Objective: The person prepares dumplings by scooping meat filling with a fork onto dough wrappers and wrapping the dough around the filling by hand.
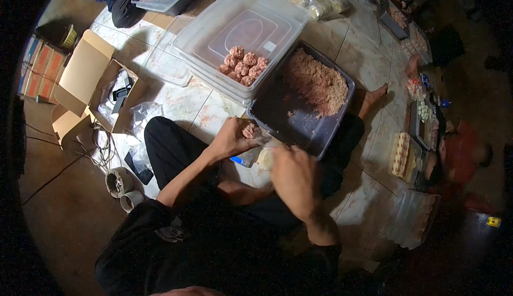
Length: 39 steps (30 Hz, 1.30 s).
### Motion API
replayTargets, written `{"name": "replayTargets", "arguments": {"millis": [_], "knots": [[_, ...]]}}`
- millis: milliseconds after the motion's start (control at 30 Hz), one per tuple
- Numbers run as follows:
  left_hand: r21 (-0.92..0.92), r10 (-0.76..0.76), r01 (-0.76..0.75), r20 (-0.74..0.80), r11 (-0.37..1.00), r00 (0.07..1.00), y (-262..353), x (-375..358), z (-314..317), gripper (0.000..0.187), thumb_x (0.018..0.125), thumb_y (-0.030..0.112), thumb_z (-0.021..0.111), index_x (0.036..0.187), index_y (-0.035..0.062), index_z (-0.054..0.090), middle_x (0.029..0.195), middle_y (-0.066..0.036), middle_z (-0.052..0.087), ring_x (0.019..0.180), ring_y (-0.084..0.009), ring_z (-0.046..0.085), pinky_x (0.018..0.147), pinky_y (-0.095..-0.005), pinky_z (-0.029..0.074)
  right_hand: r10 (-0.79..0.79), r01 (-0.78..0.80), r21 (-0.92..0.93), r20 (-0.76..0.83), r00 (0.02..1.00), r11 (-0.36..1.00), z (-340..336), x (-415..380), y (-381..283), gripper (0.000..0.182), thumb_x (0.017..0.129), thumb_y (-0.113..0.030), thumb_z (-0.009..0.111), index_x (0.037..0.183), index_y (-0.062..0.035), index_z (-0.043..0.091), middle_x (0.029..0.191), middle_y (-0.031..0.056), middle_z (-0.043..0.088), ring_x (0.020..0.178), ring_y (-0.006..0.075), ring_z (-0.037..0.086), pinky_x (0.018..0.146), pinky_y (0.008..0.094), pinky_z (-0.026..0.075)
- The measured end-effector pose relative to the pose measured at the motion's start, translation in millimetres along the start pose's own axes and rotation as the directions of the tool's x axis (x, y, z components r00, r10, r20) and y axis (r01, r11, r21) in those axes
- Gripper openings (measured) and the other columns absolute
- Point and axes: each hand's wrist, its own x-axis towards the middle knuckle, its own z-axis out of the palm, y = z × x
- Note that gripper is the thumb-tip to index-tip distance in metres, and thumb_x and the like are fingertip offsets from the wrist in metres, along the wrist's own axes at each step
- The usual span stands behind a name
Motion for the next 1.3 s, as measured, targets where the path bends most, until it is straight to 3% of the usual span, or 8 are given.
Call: {"name": "replayTargets", "arguments": {"millis": [267,367,500,800,900,1067,1133,1300], "knots": [[0.055,0.021,-0.027,0.097,0.998,0.995,-18,-4,6,0.031,0.083,0.017,0.088,0.083,0.0001,0.062,0.074,-0.002,0.060,0.070,-0.0065,0.052,0.061,-0.0273,0.045,-0.059,0.058,0.168,0.002,0.998,0.984,-5,2,-3,0.013,0.095,-0.011,0.067,0.090,-0.0001,0.066,0.083,0.0203,0.066,0.077,0.0425,0.066,0.066,0.0466,0.050],[-0.042,-0.312,0.309,-0.175,0.950,0.934,5,13,-27,0.027,0.084,0.010,0.087,0.079,-0.0007,0.062,0.073,0.003,0.055,0.070,-0.0071,0.050,0.061,-0.0263,0.043,0.208,-0.188,0.158,-0.120,0.971,0.969,-7,12,23,0.030,0.097,-0.027,0.071,0.088,0.0013,0.065,0.087,0.0230,0.069,0.080,0.0414,0.069,0.068,0.0484,0.052],[-0.154,-0.059,-0.032,-0.552,0.988,0.832,-36,-20,-60,0.031,0.083,0.001,0.085,0.071,0.0014,0.057,0.069,0.003,0.057,0.060,-0.0050,0.046,0.058,-0.0238,0.045,0.053,-0.059,0.195,0.033,0.998,0.979,107,-21,88,0.027,0.083,-0.021,0.083,0.082,0.0002,0.067,0.077,0.0162,0.067,0.067,0.0343,0.066,0.062,0.0436,0.050],[0.038,-0.060,0.063,-0.076,0.997,0.995,-171,-47,17,0.037,0.073,0.007,0.081,0.108,0.0033,0.068,0.105,-0.012,0.068,0.101,-0.0288,0.064,0.092,-0.0414,0.048,0.178,-0.178,0.179,0.017,0.984,0.968,216,-24,130,0.015,0.085,-0.008,0.075,0.096,0.0010,0.070,0.099,0.0209,0.067,0.096,0.0418,0.065,0.085,0.0494,0.052],[0.718,0.034,0.027,-0.070,0.695,0.997,-173,-55,26,0.060,0.070,0.020,0.089,0.124,0.0070,0.067,0.133,-0.021,0.058,0.122,-0.0415,0.053,0.104,-0.0533,0.042,0.174,-0.177,0.243,0.036,0.984,0.954,204,-38,124,0.014,0.088,-0.011,0.074,0.092,0.0012,0.068,0.093,0.0212,0.066,0.089,0.0416,0.066,0.079,0.0492,0.052],[-0.096,-0.282,0.265,-0.325,0.959,0.903,-116,-64,26,0.070,0.088,0.055,0.076,0.132,0.0021,0.065,0.125,-0.023,0.064,0.105,-0.0354,0.064,0.099,-0.0488,0.047,0.123,-0.064,0.349,-0.150,0.981,0.935,101,-27,60,0.017,0.089,-0.013,0.073,0.090,0.0014,0.065,0.090,0.0209,0.066,0.089,0.0419,0.067,0.075,0.0476,0.052],[-0.731,-0.651,0.555,0.201,0.397,0.731,-73,-46,34,0.089,0.095,0.076,0.052,0.134,-0.0032,0.063,0.132,-0.021,0.064,0.107,-0.0312,0.066,0.099,-0.0460,0.048,0.003,0.047,0.444,-0.112,0.994,0.895,84,-16,37,0.019,0.089,-0.014,0.074,0.091,0.0012,0.064,0.089,0.0205,0.065,0.087,0.0421,0.068,0.073,0.0458,0.052],[-0.753,-0.583,0.475,0.151,0.456,0.798,-42,-13,31,0.077,0.103,0.065,0.045,0.140,-0.0012,0.055,0.126,-0.018,0.066,0.110,-0.0316,0.067,0.102,-0.0479,0.053,0.083,-0.043,0.292,-0.128,0.988,0.956,49,33,66,0.016,0.096,-0.004,0.056,0.107,-0.0002,0.067,0.102,0.0216,0.068,0.098,0.0424,0.067,0.084,0.0453,0.053]]}}
